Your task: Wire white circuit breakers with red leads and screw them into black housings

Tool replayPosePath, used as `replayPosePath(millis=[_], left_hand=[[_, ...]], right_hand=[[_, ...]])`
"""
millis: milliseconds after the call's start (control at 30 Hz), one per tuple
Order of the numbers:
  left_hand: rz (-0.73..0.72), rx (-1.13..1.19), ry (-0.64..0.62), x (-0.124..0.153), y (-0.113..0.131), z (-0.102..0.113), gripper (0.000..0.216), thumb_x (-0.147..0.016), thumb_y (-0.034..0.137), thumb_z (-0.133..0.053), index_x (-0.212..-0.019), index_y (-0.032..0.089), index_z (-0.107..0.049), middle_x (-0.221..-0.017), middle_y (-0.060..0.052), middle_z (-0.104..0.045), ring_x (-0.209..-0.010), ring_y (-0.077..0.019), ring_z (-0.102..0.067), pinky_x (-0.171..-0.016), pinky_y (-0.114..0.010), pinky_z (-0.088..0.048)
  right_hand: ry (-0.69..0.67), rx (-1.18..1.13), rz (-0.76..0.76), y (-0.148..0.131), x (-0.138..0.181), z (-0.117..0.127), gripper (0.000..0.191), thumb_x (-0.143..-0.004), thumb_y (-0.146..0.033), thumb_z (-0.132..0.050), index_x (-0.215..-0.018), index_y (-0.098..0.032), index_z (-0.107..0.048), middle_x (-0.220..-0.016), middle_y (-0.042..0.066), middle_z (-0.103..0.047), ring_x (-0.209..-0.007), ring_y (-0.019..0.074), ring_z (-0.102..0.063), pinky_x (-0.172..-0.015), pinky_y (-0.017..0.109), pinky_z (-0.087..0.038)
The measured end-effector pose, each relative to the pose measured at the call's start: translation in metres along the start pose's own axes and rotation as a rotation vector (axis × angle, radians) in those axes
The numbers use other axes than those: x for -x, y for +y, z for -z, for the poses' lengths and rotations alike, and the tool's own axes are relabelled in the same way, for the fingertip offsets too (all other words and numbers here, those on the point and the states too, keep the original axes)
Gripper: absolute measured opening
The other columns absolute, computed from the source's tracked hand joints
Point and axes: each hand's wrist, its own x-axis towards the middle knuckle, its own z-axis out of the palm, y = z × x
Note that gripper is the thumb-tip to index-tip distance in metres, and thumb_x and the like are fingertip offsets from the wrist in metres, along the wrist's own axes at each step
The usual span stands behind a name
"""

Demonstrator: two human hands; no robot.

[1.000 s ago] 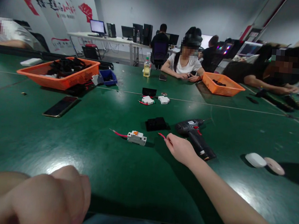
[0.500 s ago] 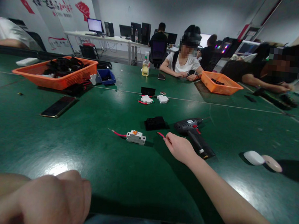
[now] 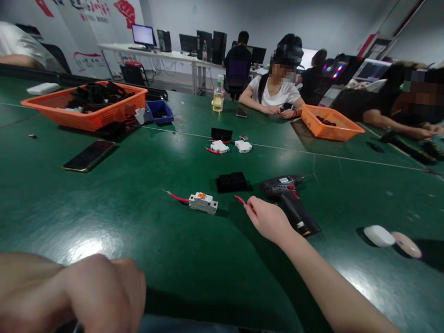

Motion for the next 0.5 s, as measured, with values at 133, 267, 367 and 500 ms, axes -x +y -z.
replayPosePath(millis=[133, 267, 367, 500], left_hand=[[0.049, 0.123, -0.026, -0.052, 0.01, 0.015, 0.032, -0.086, 0.038, -0.067, -0.118, 0.034, -0.064, -0.112, -0.006, -0.069, -0.097, -0.0218, -0.067, -0.076, -0.036, -0.059], [-0.012, -0.071, 0.101, -0.08, -0.031, 0.001, 0.018, -0.097, 0.02, -0.052, -0.107, 0.025, -0.066, -0.106, -0.003, -0.073, -0.097, -0.0142, -0.068, -0.088, -0.03, -0.052], [-0.017, -0.453, 0.11, -0.079, -0.07, -0.026, 0.034, -0.096, 0.016, -0.048, -0.128, 0.022, -0.059, -0.13, -0.007, -0.065, -0.115, -0.0209, -0.062, -0.094, -0.037, -0.047], [0.09, -0.662, -0.019, -0.072, -0.099, -0.053, 0.047, -0.095, 0.025, -0.049, -0.142, 0.02, -0.048, -0.148, -0.011, -0.049, -0.13, -0.0278, -0.05, -0.103, -0.044, -0.042]], right_hand=[[-0.016, -0.025, -0.002, -0.003, 0.0, 0.004, 0.027, -0.101, -0.035, -0.038, -0.087, -0.02, -0.056, -0.073, 0.003, -0.064, -0.058, 0.0157, -0.056, -0.055, 0.028, -0.028], [-0.023, -0.029, 0.027, -0.004, 0.003, 0.008, 0.023, -0.099, -0.039, -0.045, -0.09, -0.02, -0.056, -0.075, 0.002, -0.063, -0.061, 0.0156, -0.055, -0.055, 0.027, -0.029], [-0.022, -0.017, 0.066, -0.002, 0.007, 0.013, 0.021, -0.094, -0.041, -0.053, -0.094, -0.02, -0.057, -0.08, 0.002, -0.063, -0.065, 0.0158, -0.056, -0.057, 0.027, -0.031], [-0.027, -0.019, 0.068, 0.004, 0.009, 0.018, 0.011, -0.091, -0.031, -0.056, -0.092, -0.02, -0.058, -0.083, 0.002, -0.063, -0.065, 0.0145, -0.056, -0.059, 0.027, -0.033]])
